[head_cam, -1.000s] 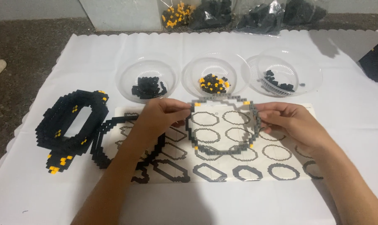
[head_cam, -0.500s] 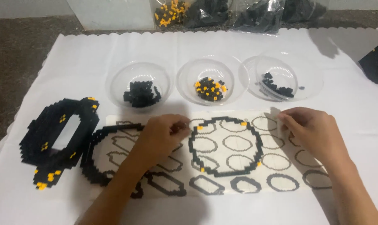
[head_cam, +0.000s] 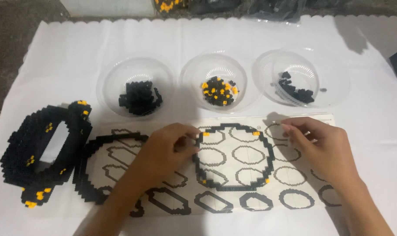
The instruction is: Assembling a complex structure using small interlocking plastic blocks and a small hammer tool following a printed guide.
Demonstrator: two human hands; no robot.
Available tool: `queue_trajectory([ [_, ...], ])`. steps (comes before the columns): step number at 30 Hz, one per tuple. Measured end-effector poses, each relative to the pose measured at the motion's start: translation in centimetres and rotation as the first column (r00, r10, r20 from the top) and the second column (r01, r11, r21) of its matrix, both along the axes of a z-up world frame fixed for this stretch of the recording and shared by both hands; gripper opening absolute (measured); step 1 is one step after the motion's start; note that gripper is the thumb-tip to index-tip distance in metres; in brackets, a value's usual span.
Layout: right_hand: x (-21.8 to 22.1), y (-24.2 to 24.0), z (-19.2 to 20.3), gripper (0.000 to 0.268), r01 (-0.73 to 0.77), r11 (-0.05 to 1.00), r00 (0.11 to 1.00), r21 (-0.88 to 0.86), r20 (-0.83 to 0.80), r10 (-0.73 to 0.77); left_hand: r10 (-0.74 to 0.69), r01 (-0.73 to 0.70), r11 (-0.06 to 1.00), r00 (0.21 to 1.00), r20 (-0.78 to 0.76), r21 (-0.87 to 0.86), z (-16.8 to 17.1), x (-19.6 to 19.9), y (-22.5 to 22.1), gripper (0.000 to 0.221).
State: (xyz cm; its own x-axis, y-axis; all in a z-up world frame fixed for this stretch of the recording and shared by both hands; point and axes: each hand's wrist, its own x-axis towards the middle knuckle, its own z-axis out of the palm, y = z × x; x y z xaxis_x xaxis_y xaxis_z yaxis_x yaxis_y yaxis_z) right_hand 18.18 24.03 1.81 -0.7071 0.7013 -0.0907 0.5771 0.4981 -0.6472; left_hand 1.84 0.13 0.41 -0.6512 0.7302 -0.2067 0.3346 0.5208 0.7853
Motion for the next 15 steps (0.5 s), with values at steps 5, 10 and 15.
queue_trajectory([
  [5,0.5,0.2,-1.0,0.014,-0.133,0.982,0.987,0.134,-0.075,0.144,-0.024,0.026,0.999,0.999,-0.024,0.048,3.0,-2.0,-3.0,0.027],
  [10,0.5,-0.3,-0.9,0.016,-0.190,0.978,0.979,0.089,-0.060,0.196,0.250,-0.249,0.959,0.968,0.010,0.137,6.4,-1.5,-8.4,0.029],
  [15,0.6,-0.3,-1.9,0.027,-0.303,0.935,0.953,0.185,0.083,0.292,0.405,-0.433,0.894,0.891,-0.205,-0.115,2.4,1.4,-13.9,0.040],
])
